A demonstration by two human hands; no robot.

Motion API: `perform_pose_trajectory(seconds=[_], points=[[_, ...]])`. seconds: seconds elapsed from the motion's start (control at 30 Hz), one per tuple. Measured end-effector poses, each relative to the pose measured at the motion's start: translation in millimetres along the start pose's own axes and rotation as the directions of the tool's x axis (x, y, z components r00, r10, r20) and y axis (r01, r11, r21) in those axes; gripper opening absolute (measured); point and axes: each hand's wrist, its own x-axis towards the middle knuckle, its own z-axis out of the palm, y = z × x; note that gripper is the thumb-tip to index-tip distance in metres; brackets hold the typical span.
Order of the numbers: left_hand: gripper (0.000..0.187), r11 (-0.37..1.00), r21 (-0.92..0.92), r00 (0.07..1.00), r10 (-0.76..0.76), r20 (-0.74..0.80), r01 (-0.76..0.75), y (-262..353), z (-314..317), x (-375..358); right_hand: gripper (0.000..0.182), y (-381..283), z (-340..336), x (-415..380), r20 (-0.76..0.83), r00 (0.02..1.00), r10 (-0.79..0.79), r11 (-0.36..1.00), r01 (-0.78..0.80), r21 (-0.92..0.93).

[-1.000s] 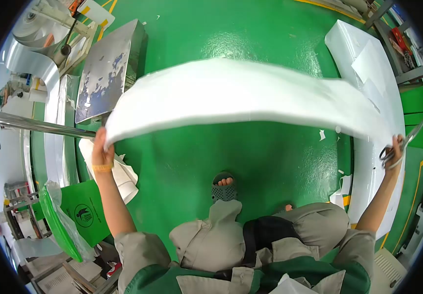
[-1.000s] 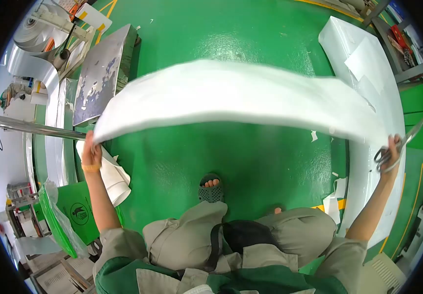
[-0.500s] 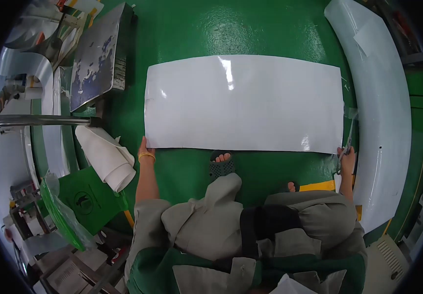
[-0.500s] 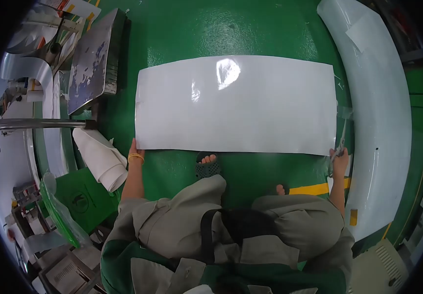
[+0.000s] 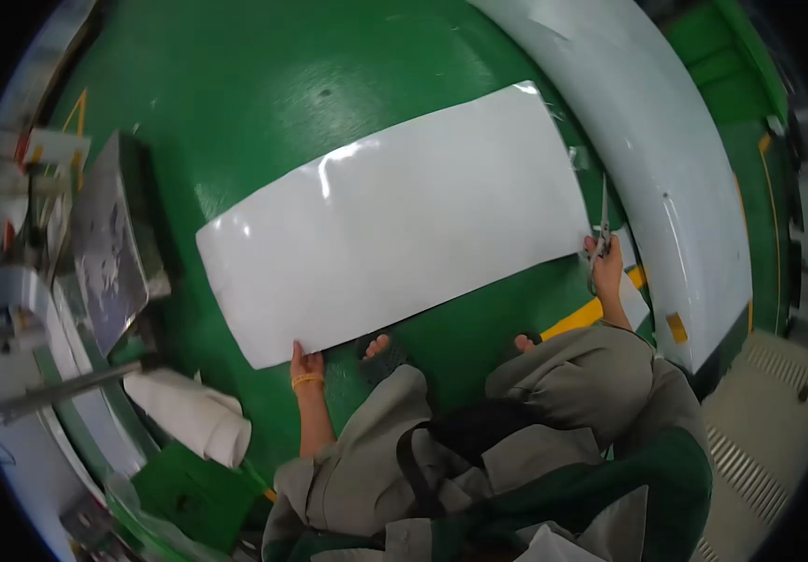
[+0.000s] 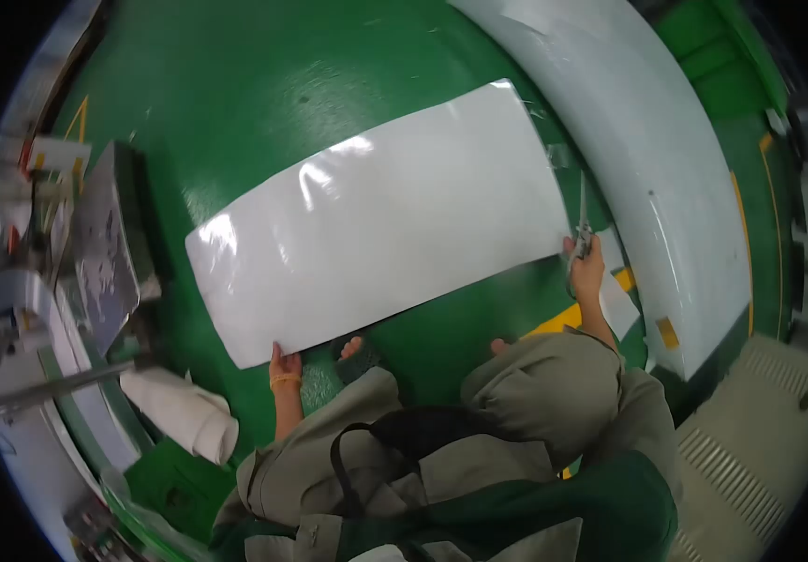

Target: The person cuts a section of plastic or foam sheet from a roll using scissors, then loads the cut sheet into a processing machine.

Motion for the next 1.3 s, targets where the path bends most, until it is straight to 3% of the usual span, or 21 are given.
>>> perform_pose_trajectory(seconds=[0.07, 0.1, 0.2, 0.3, 0.43, 0.47, 0.57, 0.67, 0.77, 0.8, 0.93, 1.03, 1.1, 1.17, 1.23, 1.3], points=[[0.032, 0.999, 0.029, 0.999, 0.039, -0.034, -0.038, 5, 0, 6, 0.024, -42, -27, -22, -0.097, 0.993, 0.061, 0.991, -0.072, -0.115], [0.028, 0.999, 0.039, 0.999, 0.023, 0.042, -0.024, 10, 2, 4, 0.023, -43, -35, -27, -0.155, 0.985, 0.073, 0.975, -0.103, -0.196], [0.026, 0.999, 0.024, 0.995, 0.04, 0.091, -0.042, 19, 15, 0, 0.028, 14, -50, -40, -0.233, 0.966, -0.112, 0.922, 0.014, -0.386], [0.026, 1.0, 0.004, 0.995, 0.007, 0.096, -0.007, 16, 28, -11, 0.042, 60, -59, -46, -0.103, 0.991, 0.087, 0.913, -0.121, -0.389], [0.029, 0.999, 0.036, 0.993, -0.022, 0.114, 0.018, 6, 34, -4, 0.043, 51, -51, -52, -0.136, 0.972, 0.194, 0.884, -0.233, -0.405], [0.03, 0.999, 0.036, 0.994, -0.021, 0.109, 0.017, 0, 36, -2, 0.039, 53, -46, -52, -0.144, 0.982, 0.119, 0.871, -0.173, -0.46], [0.03, 0.998, 0.037, 0.987, -0.055, 0.152, 0.05, -5, 34, 0, 0.046, 38, -45, -54, -0.072, 0.968, 0.24, 0.852, -0.246, -0.462], [0.029, 0.999, 0.002, 0.986, -0.043, 0.161, 0.043, -7, 37, -4, 0.051, 30, -29, -55, -0.222, 0.974, -0.045, 0.921, -0.046, -0.387], [0.029, 0.999, 0.027, 0.993, -0.045, 0.107, 0.042, -5, 41, -9, 0.062, 20, -20, -37, -0.221, 0.945, -0.24, 0.813, 0.071, -0.577], [0.029, 0.998, 0.04, 0.99, -0.05, 0.129, 0.045, -3, 38, -7, 0.068, 14, -22, -26, -0.157, 0.973, -0.168, 0.89, 0.081, -0.449], [0.033, 0.996, 0.088, 0.981, -0.041, 0.19, 0.025, 6, 44, -12, 0.067, -22, -20, 5, 0.069, 0.985, 0.157, 0.846, -0.098, -0.524], [0.038, 0.999, 0.029, 0.974, -0.039, 0.225, 0.033, 12, 69, -39, 0.065, -9, -6, 14, 0.17, 0.977, -0.127, 0.722, 0.208, -0.66], [0.04, 0.996, 0.084, 0.974, 0.009, 0.227, -0.028, 20, 76, -40, 0.061, 7, 5, 20, 0.165, 0.906, -0.391, 0.614, 0.39, -0.686], [0.04, 0.999, 0.05, 0.97, 0.001, 0.243, -0.013, 36, 81, -41, 0.055, 4, 0, 31, 0.255, 0.943, -0.214, 0.679, 0.331, -0.655], [0.04, 0.991, 0.121, 0.976, 0.036, 0.216, -0.063, 54, 104, -70, 0.047, -53, -20, 32, 0.266, 0.96, 0.081, 0.732, 0.124, -0.67], [0.039, 0.956, 0.18, 0.96, 0.194, 0.203, -0.232, 75, 142, -116, 0.04, -78, -35, 26, 0.189, 0.975, 0.12, 0.778, 0.026, -0.628]])
